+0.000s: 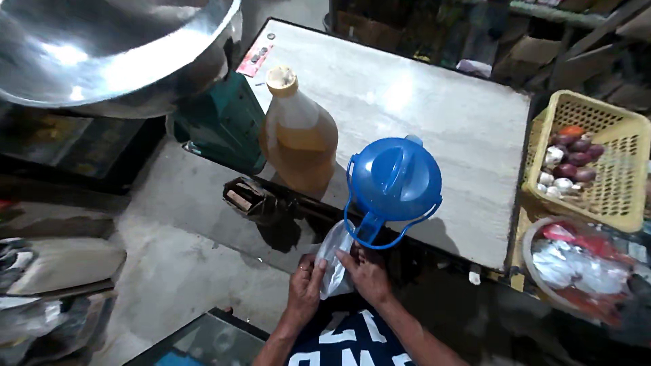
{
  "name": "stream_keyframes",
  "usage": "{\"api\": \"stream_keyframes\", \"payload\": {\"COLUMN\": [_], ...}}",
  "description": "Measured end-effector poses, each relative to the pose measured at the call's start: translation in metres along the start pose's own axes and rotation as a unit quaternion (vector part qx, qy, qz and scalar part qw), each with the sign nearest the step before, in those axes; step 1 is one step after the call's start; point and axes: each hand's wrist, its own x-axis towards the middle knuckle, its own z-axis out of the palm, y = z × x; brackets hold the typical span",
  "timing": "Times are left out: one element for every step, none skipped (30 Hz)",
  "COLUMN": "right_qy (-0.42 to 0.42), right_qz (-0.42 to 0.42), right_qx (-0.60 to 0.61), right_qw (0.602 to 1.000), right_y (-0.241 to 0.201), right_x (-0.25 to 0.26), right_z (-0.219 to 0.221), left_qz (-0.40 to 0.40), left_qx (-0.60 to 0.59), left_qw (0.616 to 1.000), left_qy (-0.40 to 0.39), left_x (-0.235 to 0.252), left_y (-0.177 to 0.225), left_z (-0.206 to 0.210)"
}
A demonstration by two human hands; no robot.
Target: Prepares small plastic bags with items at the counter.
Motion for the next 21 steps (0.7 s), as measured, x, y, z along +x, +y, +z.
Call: {"api": "stream_keyframes", "payload": {"right_qy": [0.025,0.048,0.066,0.082,0.086,0.081,0.071,0.055,0.036,0.020,0.018,0.027,0.045,0.063,0.077,0.085,0.089,0.090,0.091,0.092,0.097], "right_qz": [0.001,-0.002,-0.005,-0.013,-0.015,-0.010,-0.003,0.008,0.024,0.043,0.053,0.049,0.032,0.007,-0.017,-0.040,-0.067,-0.097,-0.124,-0.147,-0.167], "right_qx": [-0.016,-0.025,-0.028,-0.023,-0.012,-0.001,0.006,0.007,0.000,-0.012,-0.025,-0.034,-0.047,-0.063,-0.073,-0.072,-0.059,-0.031,0.008,0.049,0.088], "right_qw": [1.000,0.999,0.997,0.996,0.996,0.997,0.997,0.998,0.999,0.999,0.998,0.998,0.997,0.996,0.994,0.993,0.992,0.991,0.988,0.984,0.977], "right_y": [-0.001,0.001,0.005,0.012,0.018,0.023,0.026,0.026,0.024,0.020,0.017,0.014,0.012,0.010,0.009,0.007,0.005,0.002,0.000,-0.002,-0.002], "right_x": [0.001,0.001,-0.002,-0.006,-0.010,-0.013,-0.017,-0.020,-0.022,-0.024,-0.025,-0.025,-0.023,-0.019,-0.015,-0.009,-0.003,0.005,0.012,0.017,0.021], "right_z": [0.005,0.007,0.006,0.005,0.002,-0.001,-0.004,-0.007,-0.012,-0.018,-0.024,-0.031,-0.038,-0.043,-0.046,-0.045,-0.041,-0.035,-0.028,-0.020,-0.013], "left_qz": [0.004,0.010,0.012,0.012,0.009,0.009,0.011,0.013,0.015,0.014,0.011,0.008,0.005,0.000,-0.005,-0.007,-0.004,-0.001,0.001,0.000,-0.003], "left_qx": [0.004,0.011,0.021,0.028,0.032,0.033,0.029,0.023,0.016,0.014,0.015,0.021,0.028,0.035,0.040,0.044,0.045,0.044,0.043,0.043,0.045], "left_qw": [1.000,0.999,0.998,0.997,0.997,0.997,0.997,0.997,0.998,0.998,0.998,0.998,0.998,0.998,0.997,0.997,0.997,0.996,0.996,0.995,0.995], "left_qy": [0.010,0.029,0.050,0.065,0.073,0.075,0.073,0.071,0.066,0.059,0.054,0.053,0.056,0.059,0.061,0.064,0.068,0.073,0.079,0.085,0.090], "left_x": [0.004,0.010,0.017,0.022,0.027,0.031,0.033,0.034,0.034,0.033,0.032,0.032,0.033,0.034,0.034,0.034,0.035,0.037,0.038,0.038,0.038], "left_y": [-0.001,0.000,0.001,0.003,0.004,0.005,0.004,0.004,0.002,0.001,0.000,0.000,0.000,0.001,0.001,0.002,0.002,0.004,0.006,0.008,0.009], "left_z": [-0.002,-0.005,-0.007,-0.010,-0.013,-0.015,-0.015,-0.015,-0.014,-0.013,-0.013,-0.014,-0.015,-0.017,-0.020,-0.022,-0.024,-0.026,-0.027,-0.029,-0.031]}}
